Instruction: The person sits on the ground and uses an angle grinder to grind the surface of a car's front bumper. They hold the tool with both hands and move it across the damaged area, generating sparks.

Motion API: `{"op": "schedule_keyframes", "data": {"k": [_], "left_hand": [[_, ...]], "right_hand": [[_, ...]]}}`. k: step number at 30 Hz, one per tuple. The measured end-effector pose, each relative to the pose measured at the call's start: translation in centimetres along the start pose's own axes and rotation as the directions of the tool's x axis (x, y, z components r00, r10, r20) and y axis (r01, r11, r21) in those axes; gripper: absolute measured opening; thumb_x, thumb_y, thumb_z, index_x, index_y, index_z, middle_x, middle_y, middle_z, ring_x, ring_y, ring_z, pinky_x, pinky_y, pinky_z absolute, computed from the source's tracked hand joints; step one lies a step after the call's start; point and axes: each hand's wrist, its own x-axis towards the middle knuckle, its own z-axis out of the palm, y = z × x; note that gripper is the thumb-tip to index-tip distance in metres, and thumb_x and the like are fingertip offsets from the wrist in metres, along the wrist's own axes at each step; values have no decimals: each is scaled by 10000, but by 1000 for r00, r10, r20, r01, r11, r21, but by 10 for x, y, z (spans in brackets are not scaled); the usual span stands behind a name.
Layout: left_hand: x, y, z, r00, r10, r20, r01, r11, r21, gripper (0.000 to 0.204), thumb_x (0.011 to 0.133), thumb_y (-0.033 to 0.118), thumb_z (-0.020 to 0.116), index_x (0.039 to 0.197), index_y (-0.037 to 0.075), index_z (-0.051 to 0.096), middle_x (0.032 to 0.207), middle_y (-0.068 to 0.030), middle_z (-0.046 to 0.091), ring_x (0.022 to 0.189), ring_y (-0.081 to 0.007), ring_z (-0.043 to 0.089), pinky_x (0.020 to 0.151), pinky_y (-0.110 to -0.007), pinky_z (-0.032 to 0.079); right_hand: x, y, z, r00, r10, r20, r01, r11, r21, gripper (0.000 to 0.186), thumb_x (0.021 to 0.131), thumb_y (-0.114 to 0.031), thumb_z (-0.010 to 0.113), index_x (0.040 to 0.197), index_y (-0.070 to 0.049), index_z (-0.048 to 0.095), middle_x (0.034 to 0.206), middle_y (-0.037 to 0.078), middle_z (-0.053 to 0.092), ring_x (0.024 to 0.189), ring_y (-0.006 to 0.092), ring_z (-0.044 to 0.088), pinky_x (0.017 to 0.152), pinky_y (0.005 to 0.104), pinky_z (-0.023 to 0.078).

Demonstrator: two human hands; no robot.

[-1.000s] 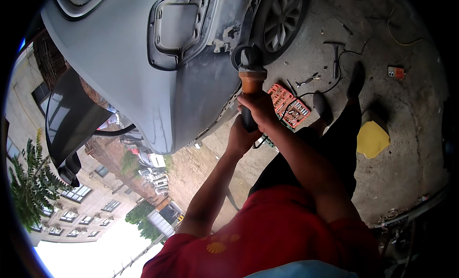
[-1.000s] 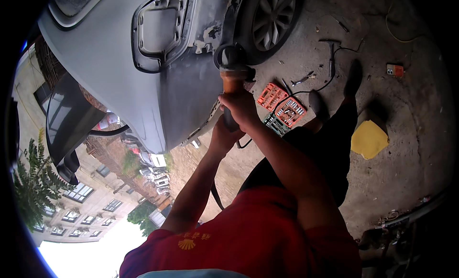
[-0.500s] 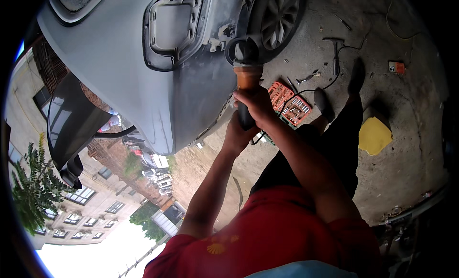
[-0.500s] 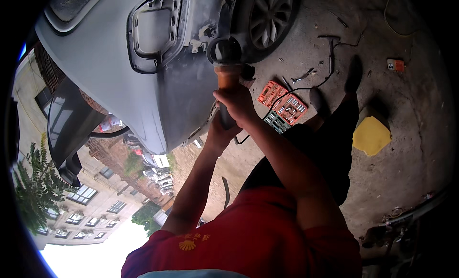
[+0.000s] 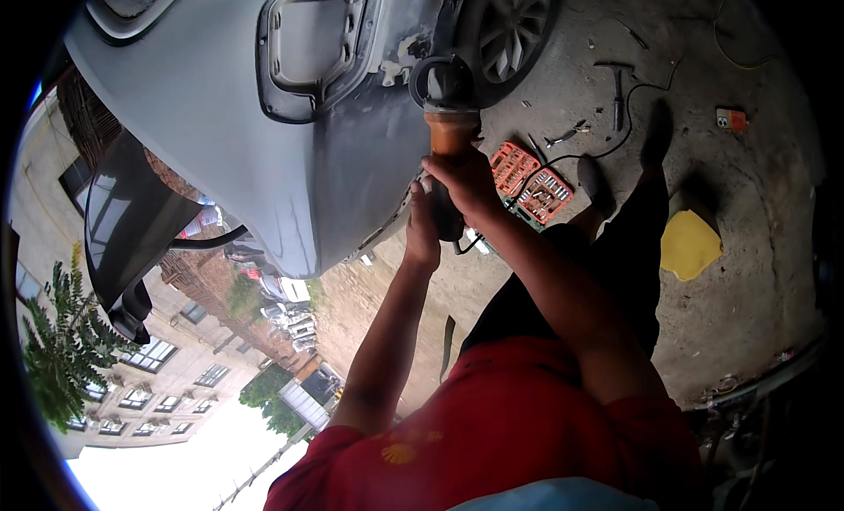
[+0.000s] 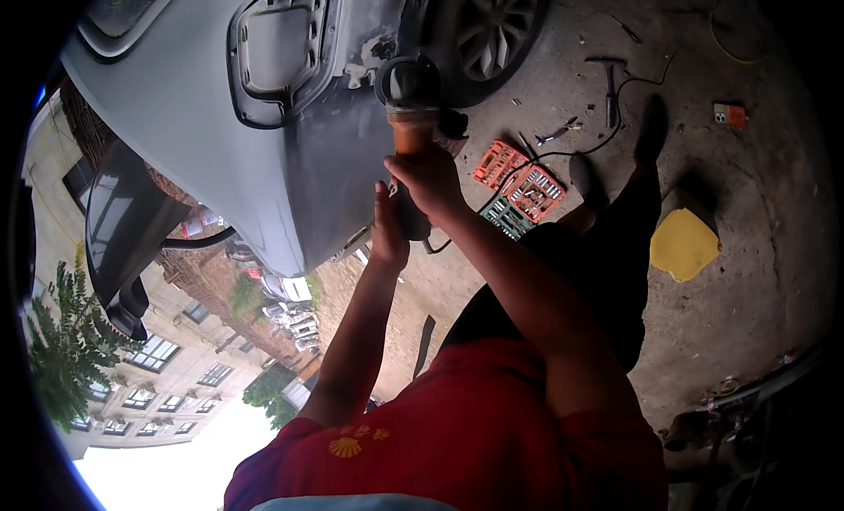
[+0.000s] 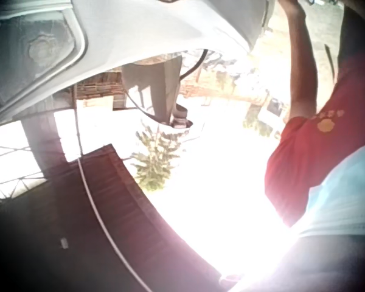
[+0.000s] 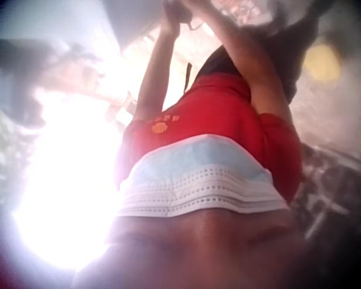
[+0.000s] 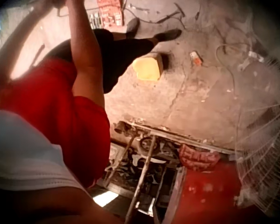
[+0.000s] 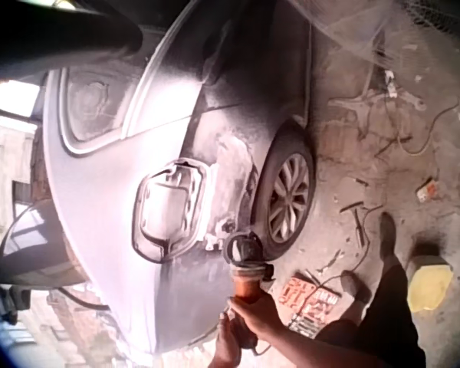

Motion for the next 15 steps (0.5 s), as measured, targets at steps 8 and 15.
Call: {"op": "schedule_keyframes", "data": {"k": [8,15], "left_hand": [[-9,-31,-6,979,-55,-195,90,981,172,620,1224,538,338,1437,15,593,1191,-86,721,1064,-160,684,914,-315,551],[13,-50,-10,974,82,-210,-42,982,186,710,1219,550,328,1304,-44,708,1054,-102,763,910,-142,714,777,-316,574]], "right_hand": [[-13,18,1,996,-3,-94,-11,988,-152,289,925,-242,852,1032,8,755,892,32,743,801,122,674,738,338,547],[-6,18,1,995,-23,-99,8,989,-149,283,914,-243,865,987,8,758,874,31,751,795,117,682,735,330,544]]}}
